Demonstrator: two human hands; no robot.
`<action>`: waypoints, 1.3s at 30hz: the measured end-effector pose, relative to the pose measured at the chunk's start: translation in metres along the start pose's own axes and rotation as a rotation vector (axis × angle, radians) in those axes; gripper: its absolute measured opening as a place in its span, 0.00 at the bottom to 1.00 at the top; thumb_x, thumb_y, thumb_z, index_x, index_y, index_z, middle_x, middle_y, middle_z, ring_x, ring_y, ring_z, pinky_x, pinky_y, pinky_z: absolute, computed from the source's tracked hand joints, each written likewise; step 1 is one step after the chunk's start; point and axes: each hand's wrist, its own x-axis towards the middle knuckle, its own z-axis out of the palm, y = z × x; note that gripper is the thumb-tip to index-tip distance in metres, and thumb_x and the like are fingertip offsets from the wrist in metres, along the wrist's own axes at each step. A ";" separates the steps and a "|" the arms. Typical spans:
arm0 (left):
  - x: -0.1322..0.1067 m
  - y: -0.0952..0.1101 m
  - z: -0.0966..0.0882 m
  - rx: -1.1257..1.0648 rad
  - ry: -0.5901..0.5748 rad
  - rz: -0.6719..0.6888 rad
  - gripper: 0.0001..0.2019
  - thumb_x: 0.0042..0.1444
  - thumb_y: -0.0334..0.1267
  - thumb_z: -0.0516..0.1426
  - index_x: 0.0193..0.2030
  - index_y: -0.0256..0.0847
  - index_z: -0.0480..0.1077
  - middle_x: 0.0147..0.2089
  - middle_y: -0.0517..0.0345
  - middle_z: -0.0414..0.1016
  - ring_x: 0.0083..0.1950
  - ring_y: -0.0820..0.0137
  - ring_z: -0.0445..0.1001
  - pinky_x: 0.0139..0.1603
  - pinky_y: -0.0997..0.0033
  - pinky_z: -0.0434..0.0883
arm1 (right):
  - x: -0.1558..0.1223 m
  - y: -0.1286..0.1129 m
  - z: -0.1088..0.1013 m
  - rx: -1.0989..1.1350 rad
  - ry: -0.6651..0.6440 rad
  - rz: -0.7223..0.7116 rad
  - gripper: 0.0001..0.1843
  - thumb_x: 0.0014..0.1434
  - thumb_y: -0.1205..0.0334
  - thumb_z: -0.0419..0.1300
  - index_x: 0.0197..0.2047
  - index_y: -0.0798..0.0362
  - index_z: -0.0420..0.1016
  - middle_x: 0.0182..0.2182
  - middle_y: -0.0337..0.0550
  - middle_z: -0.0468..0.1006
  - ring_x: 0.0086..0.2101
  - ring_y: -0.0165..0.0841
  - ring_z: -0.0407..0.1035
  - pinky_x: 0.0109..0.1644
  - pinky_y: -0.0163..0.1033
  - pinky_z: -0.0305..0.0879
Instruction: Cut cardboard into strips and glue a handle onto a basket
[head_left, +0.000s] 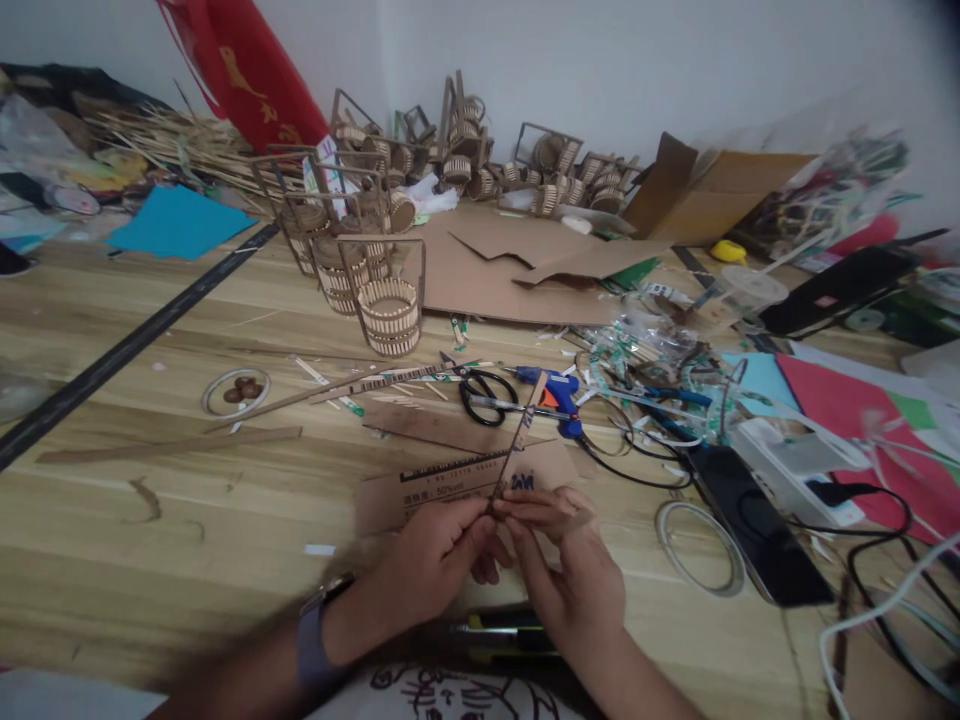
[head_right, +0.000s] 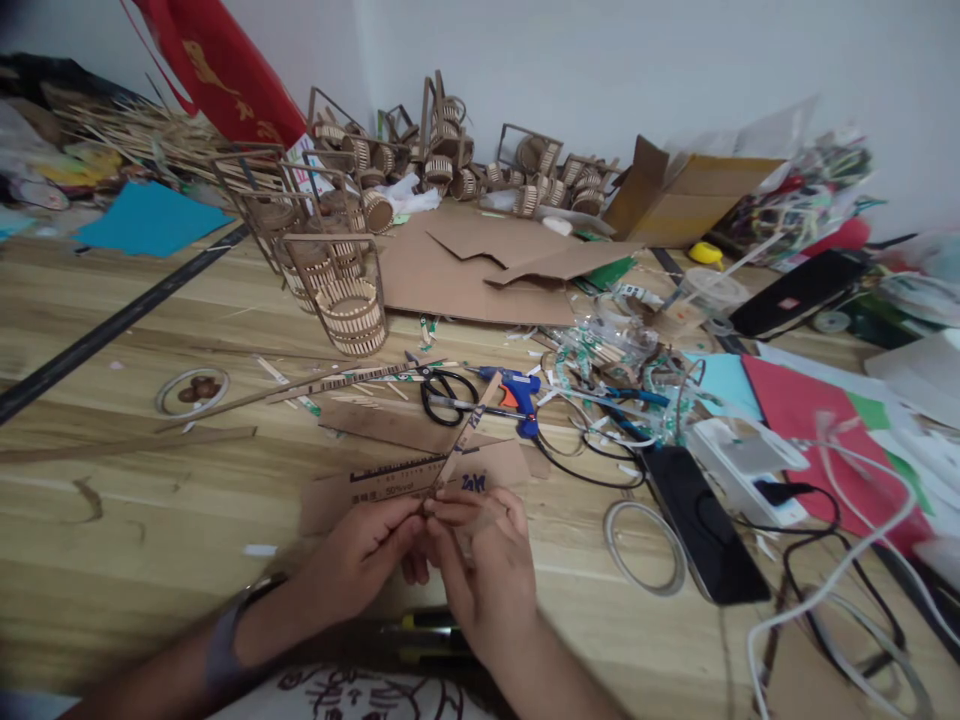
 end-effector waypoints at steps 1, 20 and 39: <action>0.000 0.000 0.000 -0.016 -0.011 0.003 0.27 0.71 0.59 0.46 0.35 0.38 0.71 0.28 0.54 0.78 0.28 0.70 0.76 0.31 0.75 0.71 | 0.000 0.000 -0.001 0.009 -0.001 0.031 0.05 0.69 0.64 0.56 0.41 0.46 0.72 0.32 0.37 0.85 0.35 0.34 0.80 0.43 0.41 0.71; 0.000 0.003 0.000 0.015 0.019 -0.021 0.25 0.71 0.57 0.46 0.34 0.39 0.69 0.28 0.54 0.78 0.29 0.68 0.77 0.32 0.74 0.72 | -0.004 0.003 0.003 -0.005 -0.023 -0.052 0.08 0.66 0.70 0.58 0.45 0.47 0.73 0.35 0.39 0.86 0.38 0.36 0.80 0.47 0.45 0.68; 0.000 -0.001 0.000 0.001 0.007 -0.040 0.25 0.70 0.58 0.46 0.36 0.40 0.69 0.28 0.56 0.77 0.29 0.68 0.77 0.32 0.73 0.71 | -0.005 -0.001 0.002 -0.008 -0.029 -0.030 0.07 0.66 0.67 0.59 0.44 0.45 0.72 0.35 0.38 0.85 0.40 0.38 0.80 0.48 0.46 0.67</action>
